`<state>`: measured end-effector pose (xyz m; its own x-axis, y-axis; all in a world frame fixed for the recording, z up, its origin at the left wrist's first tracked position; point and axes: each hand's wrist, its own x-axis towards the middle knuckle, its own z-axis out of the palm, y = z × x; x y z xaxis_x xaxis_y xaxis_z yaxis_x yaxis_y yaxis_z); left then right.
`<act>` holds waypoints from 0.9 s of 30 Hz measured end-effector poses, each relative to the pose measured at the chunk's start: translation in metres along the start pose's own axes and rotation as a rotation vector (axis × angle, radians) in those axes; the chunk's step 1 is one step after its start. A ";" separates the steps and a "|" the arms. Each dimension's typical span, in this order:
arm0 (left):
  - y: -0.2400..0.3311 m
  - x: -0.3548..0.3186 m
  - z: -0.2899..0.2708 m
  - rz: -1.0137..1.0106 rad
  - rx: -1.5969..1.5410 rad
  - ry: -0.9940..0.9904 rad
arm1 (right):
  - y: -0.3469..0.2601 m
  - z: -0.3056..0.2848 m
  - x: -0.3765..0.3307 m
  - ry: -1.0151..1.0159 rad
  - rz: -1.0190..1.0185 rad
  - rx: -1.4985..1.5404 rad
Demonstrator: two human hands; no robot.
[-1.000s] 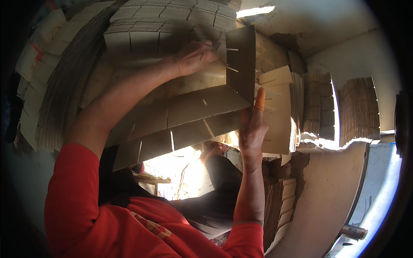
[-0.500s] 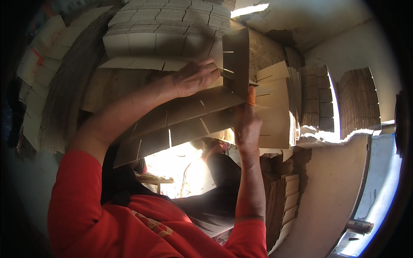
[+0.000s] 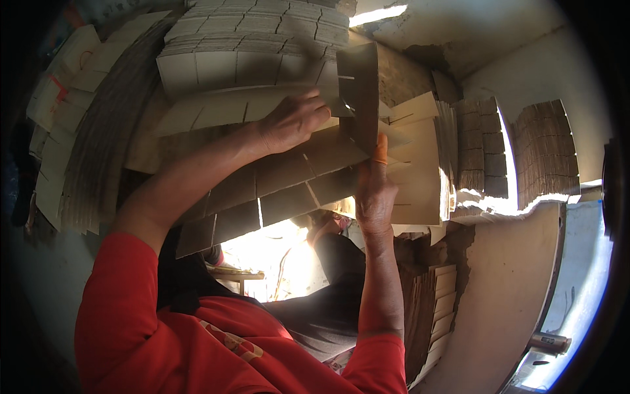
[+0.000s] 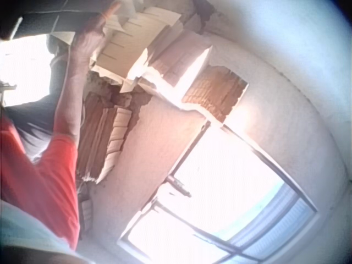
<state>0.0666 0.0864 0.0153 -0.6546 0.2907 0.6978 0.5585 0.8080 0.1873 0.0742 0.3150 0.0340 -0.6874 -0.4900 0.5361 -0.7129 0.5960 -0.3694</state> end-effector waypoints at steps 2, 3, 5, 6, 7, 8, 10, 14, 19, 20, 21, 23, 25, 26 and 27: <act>-0.002 -0.007 0.002 -0.007 -0.032 0.037 | 0.000 -0.001 0.001 0.009 -0.047 -0.008; -0.003 -0.007 0.002 -0.013 -0.029 0.042 | 0.000 -0.001 0.003 0.014 -0.072 -0.013; -0.005 -0.007 0.003 -0.024 -0.025 0.051 | -0.001 0.000 0.004 0.036 -0.089 -0.018; -0.005 -0.007 0.003 -0.020 -0.020 0.056 | -0.001 0.000 0.004 0.046 -0.099 -0.022; -0.005 -0.007 0.003 -0.015 -0.015 0.062 | 0.000 0.001 0.004 0.041 -0.093 -0.015; -0.005 -0.007 0.003 -0.011 -0.011 0.068 | 0.001 0.000 0.002 0.036 -0.087 -0.007; -0.005 -0.005 0.002 -0.016 -0.024 0.081 | 0.000 0.000 0.001 0.025 -0.071 0.007; -0.005 -0.005 0.002 -0.051 -0.050 0.084 | -0.002 -0.001 0.000 -0.010 -0.019 -0.002; 0.006 -0.002 0.001 -0.050 -0.089 0.125 | -0.002 -0.002 0.000 -0.018 -0.025 -0.026; 0.011 -0.002 0.000 -0.041 -0.111 0.150 | 0.000 0.000 -0.001 -0.034 -0.009 -0.038; 0.014 -0.001 -0.002 -0.051 -0.126 0.138 | 0.001 0.001 0.000 -0.050 0.005 -0.048; 0.021 -0.001 -0.007 -0.072 -0.154 0.114 | 0.001 0.002 0.000 -0.059 0.007 -0.043; 0.033 0.001 -0.011 -0.053 -0.181 0.116 | 0.003 0.005 0.000 -0.082 0.018 -0.063; 0.036 0.002 -0.011 -0.044 -0.194 0.118 | 0.005 0.007 0.000 -0.099 0.025 -0.085; 0.034 -0.001 -0.010 -0.058 -0.207 0.100 | 0.007 0.008 0.001 -0.114 0.027 -0.105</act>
<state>0.0914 0.1087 0.0283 -0.6406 0.1864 0.7449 0.6209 0.6966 0.3596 0.0676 0.3135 0.0259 -0.7218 -0.5380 0.4354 -0.6795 0.6703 -0.2982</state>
